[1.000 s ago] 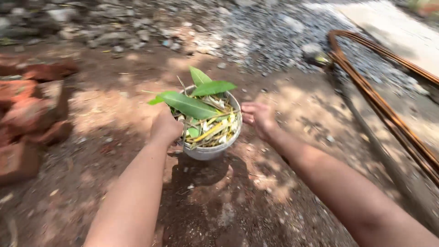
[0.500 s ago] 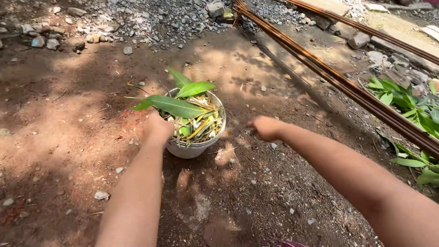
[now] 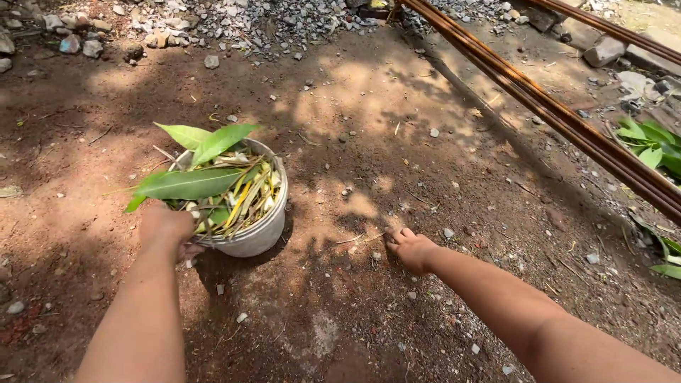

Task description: Gathering fallen leaves into a bucket and arranging bricks on the ground in an outdoor yard.

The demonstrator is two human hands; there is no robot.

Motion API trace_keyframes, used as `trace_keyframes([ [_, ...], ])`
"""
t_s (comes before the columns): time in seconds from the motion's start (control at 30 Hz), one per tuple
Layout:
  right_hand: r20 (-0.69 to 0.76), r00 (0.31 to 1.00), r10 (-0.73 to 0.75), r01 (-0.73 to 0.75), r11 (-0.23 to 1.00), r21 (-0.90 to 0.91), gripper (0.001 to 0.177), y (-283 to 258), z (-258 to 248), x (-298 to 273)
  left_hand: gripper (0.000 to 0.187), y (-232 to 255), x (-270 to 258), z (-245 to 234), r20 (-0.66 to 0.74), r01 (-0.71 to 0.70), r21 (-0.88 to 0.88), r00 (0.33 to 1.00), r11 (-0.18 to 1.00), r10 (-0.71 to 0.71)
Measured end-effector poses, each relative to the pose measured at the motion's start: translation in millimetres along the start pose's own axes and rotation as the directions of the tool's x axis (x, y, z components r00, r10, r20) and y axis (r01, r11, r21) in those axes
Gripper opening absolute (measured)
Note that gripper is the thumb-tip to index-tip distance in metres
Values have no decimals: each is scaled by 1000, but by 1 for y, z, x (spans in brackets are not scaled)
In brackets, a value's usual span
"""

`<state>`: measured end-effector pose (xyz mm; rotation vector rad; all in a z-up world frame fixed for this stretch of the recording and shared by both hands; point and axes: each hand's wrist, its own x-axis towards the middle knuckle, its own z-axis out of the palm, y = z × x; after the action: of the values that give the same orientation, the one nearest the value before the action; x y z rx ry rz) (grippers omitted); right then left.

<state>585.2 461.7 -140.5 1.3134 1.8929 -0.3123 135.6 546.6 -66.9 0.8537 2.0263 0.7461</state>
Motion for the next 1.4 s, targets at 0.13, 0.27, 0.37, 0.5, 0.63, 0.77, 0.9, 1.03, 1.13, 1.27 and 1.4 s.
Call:
trace_keyframes([
  [0.13, 44, 999, 2, -1, 1000, -28, 83, -7, -8, 6, 37, -7, 1, -8, 89, 17, -251, 996, 968, 5],
  [0.27, 73, 997, 1, -6, 997, 78, 71, -17, -11, 11, 38, -1, -10, -16, 153, 113, -346, 986, 931, -63],
  [0.37, 14, 999, 39, -41, 989, 142, 74, -9, 4, 37, 49, -4, -7, -20, 192, 147, -393, 978, 908, -76],
  [0.5, -229, 970, 79, 3, 942, 335, 78, -13, -15, 30, 61, -5, -1, -24, 265, 179, -392, 961, 902, -76],
  [0.63, -116, 993, 24, 24, 920, 390, 92, -58, -74, -22, 69, 2, -9, -27, 283, 196, -397, 956, 897, -83],
  [0.77, -101, 989, -107, 134, 937, 321, 92, -66, -47, 15, 71, -3, 0, -27, 307, 200, -395, 949, 897, -76],
  [0.9, -77, 997, -30, 58, 922, 384, 62, -52, -44, 31, 69, -14, 14, -24, 350, 193, -392, 935, 900, -48],
  [1.03, -168, 972, 164, -72, 888, 455, 71, -14, -59, 8, 64, -16, 16, -24, 367, 189, -388, 930, 902, -37],
  [1.13, -334, 940, 71, 20, 966, 259, 79, 12, -32, 11, 66, -14, 12, -25, 356, 184, -398, 934, 899, -34],
  [1.27, -113, 993, -23, 42, 984, 173, 78, -5, -18, -2, 67, -12, 13, -26, 358, 196, -387, 932, 901, -49],
  [1.4, -21, 999, 27, -25, 995, 98, 67, -12, -19, -3, 66, -12, 10, -28, 340, 189, -380, 939, 906, -53],
])
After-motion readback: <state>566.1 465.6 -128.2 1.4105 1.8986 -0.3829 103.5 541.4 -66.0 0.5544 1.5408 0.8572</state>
